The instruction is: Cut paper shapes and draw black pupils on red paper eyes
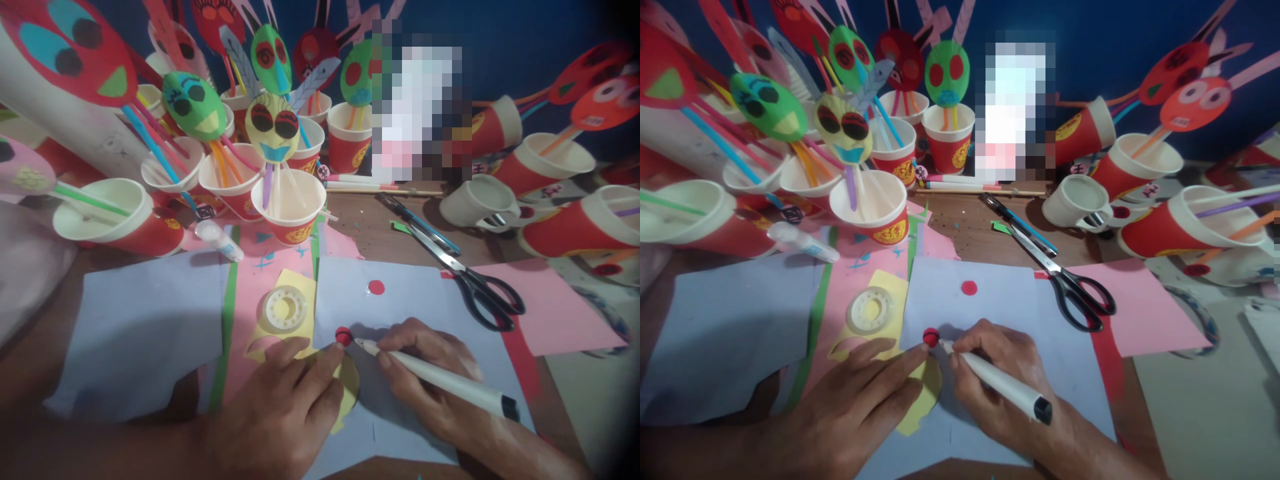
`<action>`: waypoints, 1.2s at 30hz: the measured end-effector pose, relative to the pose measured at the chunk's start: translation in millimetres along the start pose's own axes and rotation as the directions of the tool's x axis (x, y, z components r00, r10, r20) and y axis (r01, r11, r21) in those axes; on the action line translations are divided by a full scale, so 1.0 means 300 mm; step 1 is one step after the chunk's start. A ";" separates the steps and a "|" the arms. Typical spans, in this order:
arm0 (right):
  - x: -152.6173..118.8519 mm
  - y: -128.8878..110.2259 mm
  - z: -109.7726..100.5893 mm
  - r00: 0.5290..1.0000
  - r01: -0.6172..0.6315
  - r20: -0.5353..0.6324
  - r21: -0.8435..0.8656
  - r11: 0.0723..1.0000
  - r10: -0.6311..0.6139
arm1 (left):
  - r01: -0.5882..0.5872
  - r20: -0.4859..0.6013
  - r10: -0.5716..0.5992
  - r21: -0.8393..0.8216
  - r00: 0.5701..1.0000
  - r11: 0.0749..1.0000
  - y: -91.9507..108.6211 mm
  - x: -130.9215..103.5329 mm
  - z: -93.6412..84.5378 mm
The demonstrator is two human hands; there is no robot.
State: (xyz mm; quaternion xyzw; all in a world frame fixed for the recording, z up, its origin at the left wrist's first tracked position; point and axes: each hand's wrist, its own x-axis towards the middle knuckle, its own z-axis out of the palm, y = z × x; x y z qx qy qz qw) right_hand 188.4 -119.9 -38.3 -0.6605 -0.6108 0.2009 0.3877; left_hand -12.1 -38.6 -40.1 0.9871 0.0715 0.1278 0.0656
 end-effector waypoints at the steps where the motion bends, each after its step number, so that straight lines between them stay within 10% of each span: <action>1: 0.000 0.001 0.001 1.000 0.003 -0.001 -0.003 1.000 -0.003 | -0.010 -0.005 0.010 0.000 1.000 1.000 -0.001 0.001 0.003; 36: -0.002 0.011 -0.001 0.998 0.048 0.038 -0.014 0.999 -0.047 | -0.004 0.052 0.005 -0.022 0.999 1.000 0.005 0.005 -0.020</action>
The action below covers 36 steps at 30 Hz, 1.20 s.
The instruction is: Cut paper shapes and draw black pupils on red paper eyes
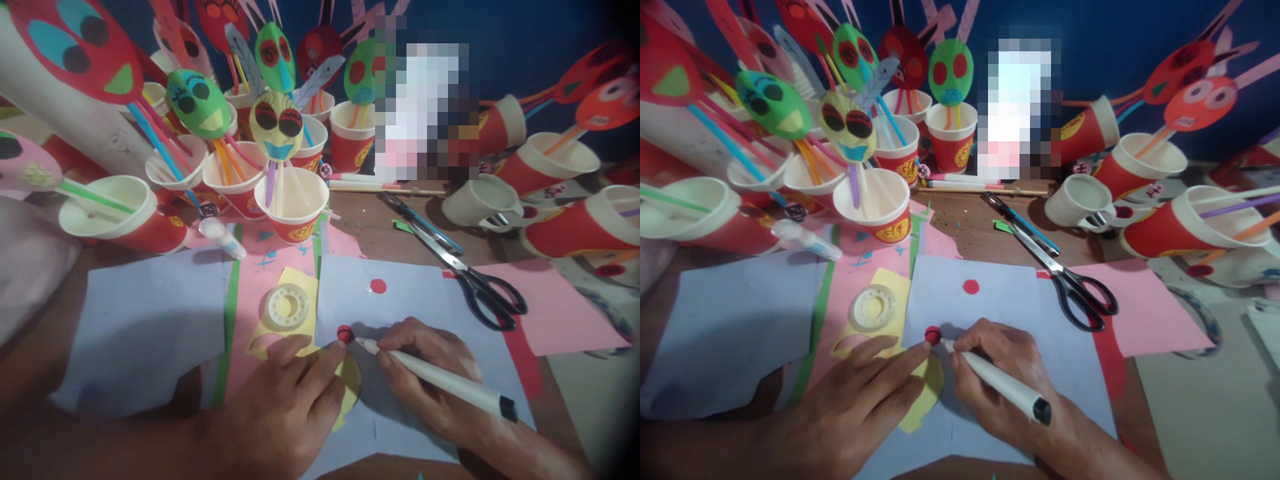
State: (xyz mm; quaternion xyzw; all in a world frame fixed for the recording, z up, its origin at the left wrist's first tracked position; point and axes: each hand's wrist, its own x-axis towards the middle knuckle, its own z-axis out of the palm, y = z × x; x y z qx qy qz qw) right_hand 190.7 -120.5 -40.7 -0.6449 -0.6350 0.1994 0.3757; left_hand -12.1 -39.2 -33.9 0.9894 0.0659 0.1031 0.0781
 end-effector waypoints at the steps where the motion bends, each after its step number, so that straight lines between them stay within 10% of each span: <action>1: -0.002 0.000 0.000 1.000 -0.005 0.009 0.004 1.000 0.005 | -0.003 -0.007 0.003 0.007 1.000 1.000 0.001 0.000 0.001; 36: -0.006 0.000 0.004 0.999 -0.044 0.022 0.012 0.999 0.044 | -0.037 0.002 0.037 0.025 0.999 0.999 -0.006 -0.005 0.008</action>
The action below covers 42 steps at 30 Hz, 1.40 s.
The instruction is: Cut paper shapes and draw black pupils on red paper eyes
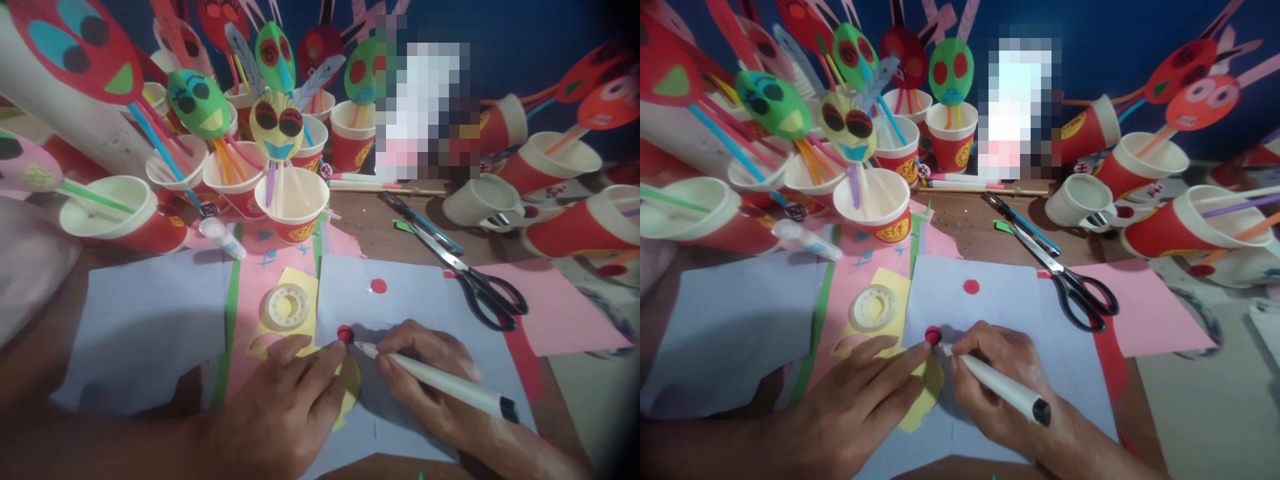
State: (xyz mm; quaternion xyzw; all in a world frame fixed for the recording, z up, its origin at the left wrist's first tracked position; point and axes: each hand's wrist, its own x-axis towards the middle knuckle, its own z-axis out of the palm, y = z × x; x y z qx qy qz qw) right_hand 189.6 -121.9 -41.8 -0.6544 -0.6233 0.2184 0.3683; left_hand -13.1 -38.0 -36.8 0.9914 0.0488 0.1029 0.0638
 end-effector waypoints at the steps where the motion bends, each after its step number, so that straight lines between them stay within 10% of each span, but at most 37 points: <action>1: 0.001 0.000 -0.002 1.000 -0.003 -0.004 -0.006 1.000 0.003 | 0.001 -0.007 -0.001 -0.001 1.000 1.000 0.000 0.001 0.000; 42: 0.004 -0.007 0.003 1.000 0.008 -0.008 0.002 1.000 -0.008 | 0.009 0.014 -0.009 0.006 1.000 1.000 0.006 0.000 0.012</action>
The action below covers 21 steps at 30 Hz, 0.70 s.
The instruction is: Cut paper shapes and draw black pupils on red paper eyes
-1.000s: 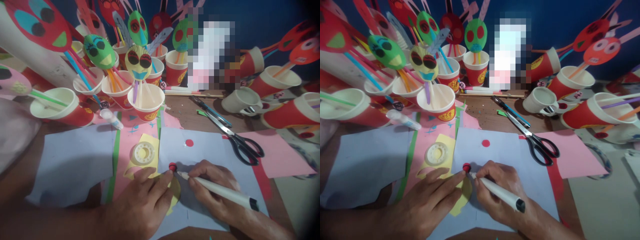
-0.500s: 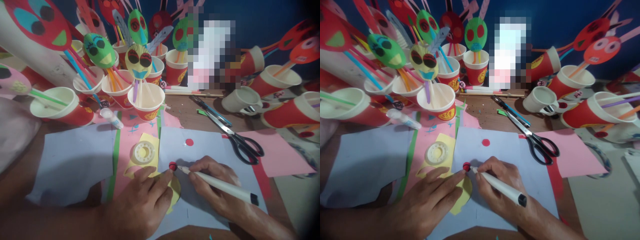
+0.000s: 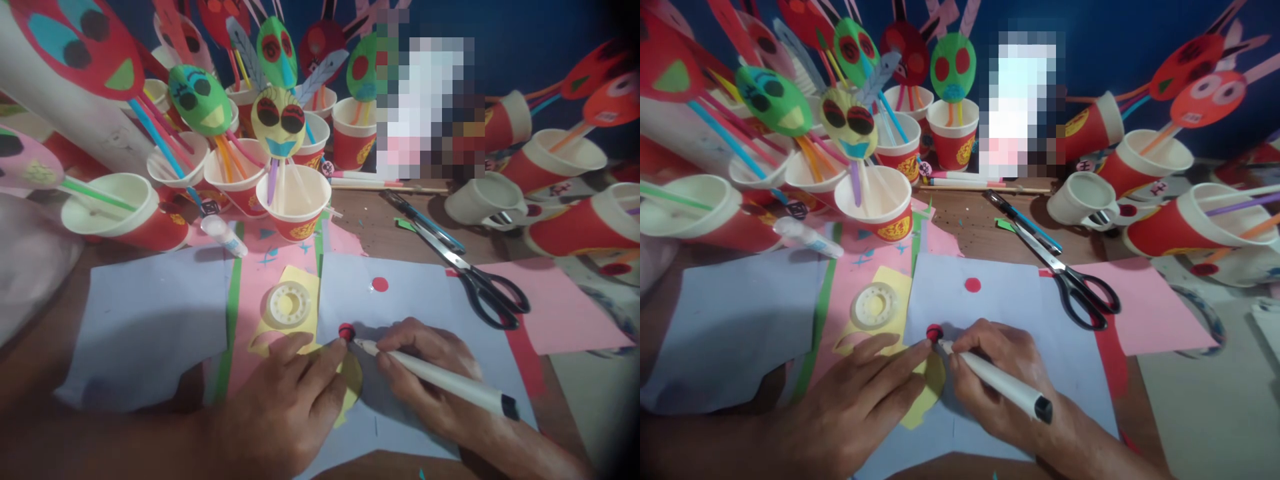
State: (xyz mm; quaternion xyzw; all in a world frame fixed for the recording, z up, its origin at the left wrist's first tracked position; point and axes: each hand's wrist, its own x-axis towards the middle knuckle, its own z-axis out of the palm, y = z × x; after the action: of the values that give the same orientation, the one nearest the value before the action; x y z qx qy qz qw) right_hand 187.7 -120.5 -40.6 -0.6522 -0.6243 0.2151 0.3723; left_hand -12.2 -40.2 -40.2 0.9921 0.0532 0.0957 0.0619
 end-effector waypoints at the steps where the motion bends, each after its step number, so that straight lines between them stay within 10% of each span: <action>1: 0.001 0.001 0.001 1.000 -0.004 -0.013 0.000 1.000 0.004 | 0.007 0.004 -0.007 0.004 1.000 1.000 0.000 -0.001 0.001; 21: 0.000 0.007 0.000 1.000 0.010 -0.015 -0.015 1.000 -0.010 | -0.031 0.022 0.031 0.006 0.999 1.000 -0.004 -0.004 0.001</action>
State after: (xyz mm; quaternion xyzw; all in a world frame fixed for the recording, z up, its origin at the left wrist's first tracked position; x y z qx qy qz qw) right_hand 189.0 -120.3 -42.2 -0.6534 -0.6262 0.2037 0.3734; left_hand -13.6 -39.2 -40.7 0.9939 0.0375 0.0855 0.0580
